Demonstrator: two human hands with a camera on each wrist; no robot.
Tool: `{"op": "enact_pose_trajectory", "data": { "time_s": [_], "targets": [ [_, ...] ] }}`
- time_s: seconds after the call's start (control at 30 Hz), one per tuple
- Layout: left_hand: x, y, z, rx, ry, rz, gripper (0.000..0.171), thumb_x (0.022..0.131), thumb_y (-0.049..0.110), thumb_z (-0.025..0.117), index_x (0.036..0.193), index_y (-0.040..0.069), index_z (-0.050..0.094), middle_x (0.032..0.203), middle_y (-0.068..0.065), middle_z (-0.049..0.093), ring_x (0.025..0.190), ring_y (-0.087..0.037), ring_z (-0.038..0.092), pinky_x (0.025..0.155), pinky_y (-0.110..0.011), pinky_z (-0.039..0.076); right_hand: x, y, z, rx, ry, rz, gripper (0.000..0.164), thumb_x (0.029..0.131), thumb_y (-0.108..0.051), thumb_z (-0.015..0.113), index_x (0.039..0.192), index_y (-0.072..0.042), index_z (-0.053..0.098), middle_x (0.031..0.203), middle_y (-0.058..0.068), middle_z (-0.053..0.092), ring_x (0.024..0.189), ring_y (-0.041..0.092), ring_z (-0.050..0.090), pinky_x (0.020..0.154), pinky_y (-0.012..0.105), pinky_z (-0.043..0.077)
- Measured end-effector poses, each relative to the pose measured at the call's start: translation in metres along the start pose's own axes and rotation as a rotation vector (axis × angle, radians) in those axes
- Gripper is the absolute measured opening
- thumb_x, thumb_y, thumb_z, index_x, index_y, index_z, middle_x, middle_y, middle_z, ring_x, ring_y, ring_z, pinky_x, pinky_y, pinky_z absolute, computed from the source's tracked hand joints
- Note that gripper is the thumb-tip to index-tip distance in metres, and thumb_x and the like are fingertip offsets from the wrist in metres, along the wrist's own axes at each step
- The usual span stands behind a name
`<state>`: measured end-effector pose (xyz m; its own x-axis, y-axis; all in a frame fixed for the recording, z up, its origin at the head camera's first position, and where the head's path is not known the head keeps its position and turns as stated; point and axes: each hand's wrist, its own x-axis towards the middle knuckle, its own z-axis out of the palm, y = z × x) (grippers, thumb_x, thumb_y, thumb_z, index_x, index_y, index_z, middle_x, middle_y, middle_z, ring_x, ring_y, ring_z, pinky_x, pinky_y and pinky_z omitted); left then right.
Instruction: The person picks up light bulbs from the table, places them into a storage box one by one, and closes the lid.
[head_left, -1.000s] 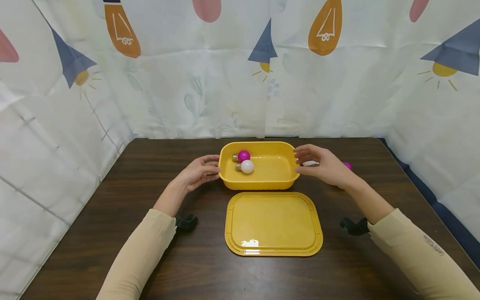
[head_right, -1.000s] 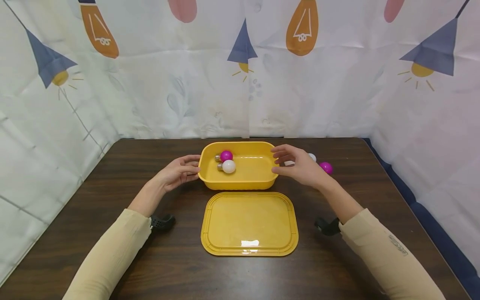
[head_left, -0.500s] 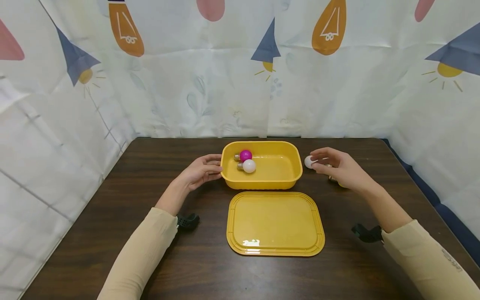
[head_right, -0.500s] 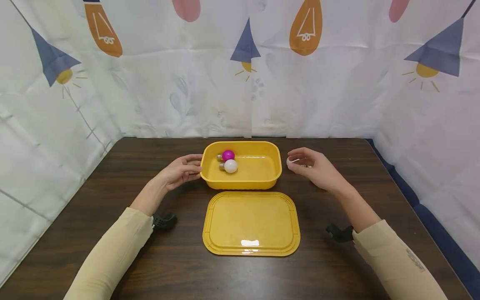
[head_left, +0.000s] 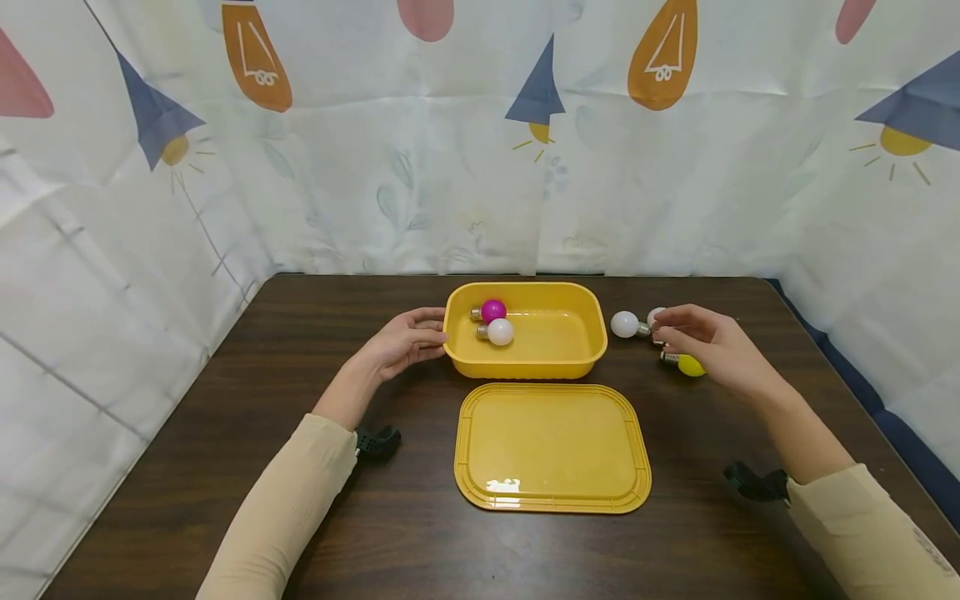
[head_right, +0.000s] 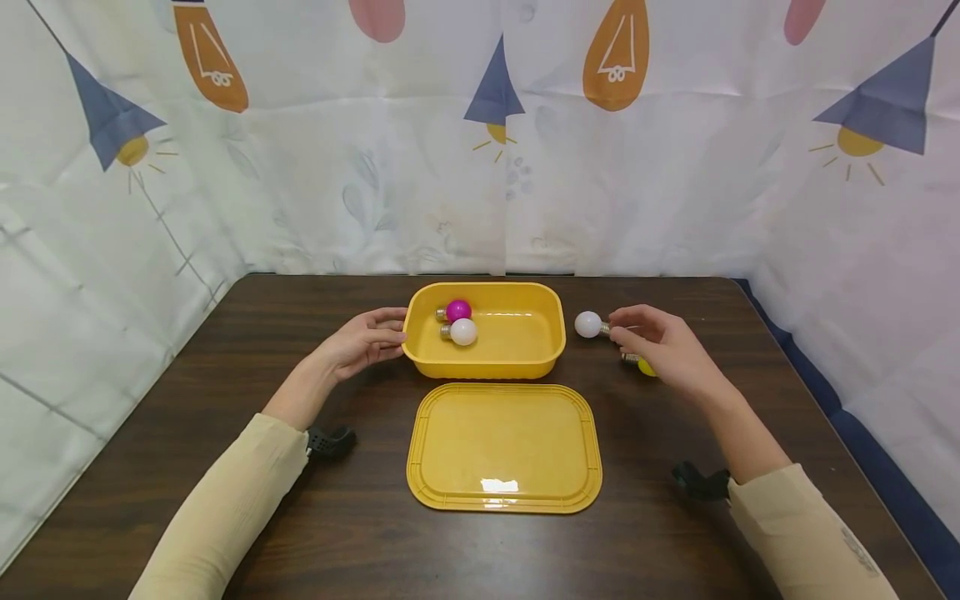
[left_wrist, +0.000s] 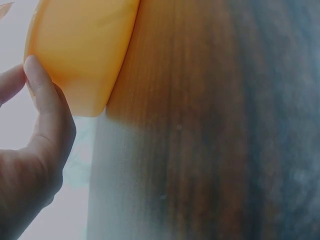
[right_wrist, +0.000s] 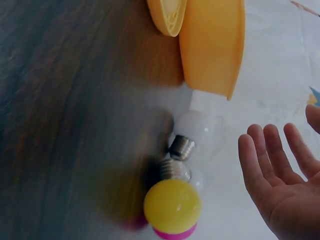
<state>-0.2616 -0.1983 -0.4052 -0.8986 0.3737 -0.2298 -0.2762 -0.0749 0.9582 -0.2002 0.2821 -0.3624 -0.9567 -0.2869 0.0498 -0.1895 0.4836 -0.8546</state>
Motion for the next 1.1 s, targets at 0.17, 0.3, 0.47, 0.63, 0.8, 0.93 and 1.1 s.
{"op": "enact_pose_trajectory", "data": {
  "time_s": [0.17,0.3,0.47,0.63,0.8,0.93,1.1],
  "targets": [
    [-0.001,0.0,0.0,0.004,0.004,-0.006,0.06,0.102,-0.002,0.06,0.155,0.0,0.034,0.144,-0.031,0.048,0.099,-0.023,0.071,0.088,-0.03,0.06,-0.008,0.005,-0.005,-0.007,0.049,0.027,0.049,0.107,-0.037,0.057,0.139,0.0,0.054,0.132,0.023,0.059,0.112,0.025,0.066,0.089,0.027,0.058],
    [-0.001,0.001,0.001,0.008,0.006,-0.009,0.059,0.102,-0.002,0.06,0.155,0.001,0.034,0.144,-0.03,0.048,0.097,-0.022,0.071,0.088,-0.03,0.06,-0.014,0.011,-0.009,-0.002,0.111,0.042,0.048,0.107,-0.036,0.057,0.137,0.001,0.056,0.126,0.014,0.064,0.11,0.019,0.066,0.087,0.022,0.058],
    [-0.001,0.001,0.001,0.009,0.012,-0.011,0.059,0.102,-0.002,0.06,0.155,0.0,0.034,0.143,-0.031,0.048,0.095,-0.021,0.071,0.087,-0.029,0.06,-0.017,0.018,-0.011,-0.008,0.187,0.074,0.048,0.106,-0.037,0.058,0.134,0.001,0.058,0.121,0.004,0.065,0.105,0.01,0.066,0.085,0.017,0.056],
    [-0.001,0.001,0.001,0.004,0.011,-0.013,0.059,0.102,-0.002,0.059,0.156,0.001,0.033,0.145,-0.031,0.046,0.096,-0.022,0.071,0.087,-0.029,0.06,-0.019,0.023,-0.013,-0.04,0.22,0.106,0.051,0.106,-0.038,0.057,0.135,0.004,0.056,0.127,0.014,0.058,0.102,0.008,0.064,0.084,0.011,0.053],
    [-0.001,0.001,0.001,0.004,0.014,-0.012,0.059,0.103,-0.002,0.059,0.156,0.001,0.034,0.144,-0.031,0.047,0.096,-0.022,0.071,0.087,-0.029,0.06,-0.021,0.028,-0.015,-0.044,0.224,0.15,0.052,0.106,-0.038,0.058,0.136,0.003,0.056,0.129,0.01,0.056,0.104,0.009,0.06,0.083,0.011,0.052],
    [-0.001,0.002,0.001,0.005,0.016,-0.011,0.058,0.102,-0.002,0.059,0.155,0.001,0.034,0.143,-0.03,0.049,0.096,-0.022,0.071,0.087,-0.03,0.06,-0.022,0.034,-0.017,-0.037,0.221,0.183,0.055,0.104,-0.04,0.061,0.139,0.003,0.054,0.132,0.013,0.055,0.104,0.007,0.057,0.082,0.009,0.05],
    [-0.001,0.002,0.001,0.006,0.01,-0.011,0.058,0.103,-0.002,0.059,0.155,0.001,0.035,0.142,-0.029,0.05,0.095,-0.022,0.071,0.087,-0.029,0.06,-0.024,0.041,-0.018,-0.033,0.202,0.217,0.062,0.103,-0.038,0.065,0.144,0.005,0.047,0.138,0.02,0.05,0.104,0.003,0.051,0.079,0.006,0.047]
  ]
}}
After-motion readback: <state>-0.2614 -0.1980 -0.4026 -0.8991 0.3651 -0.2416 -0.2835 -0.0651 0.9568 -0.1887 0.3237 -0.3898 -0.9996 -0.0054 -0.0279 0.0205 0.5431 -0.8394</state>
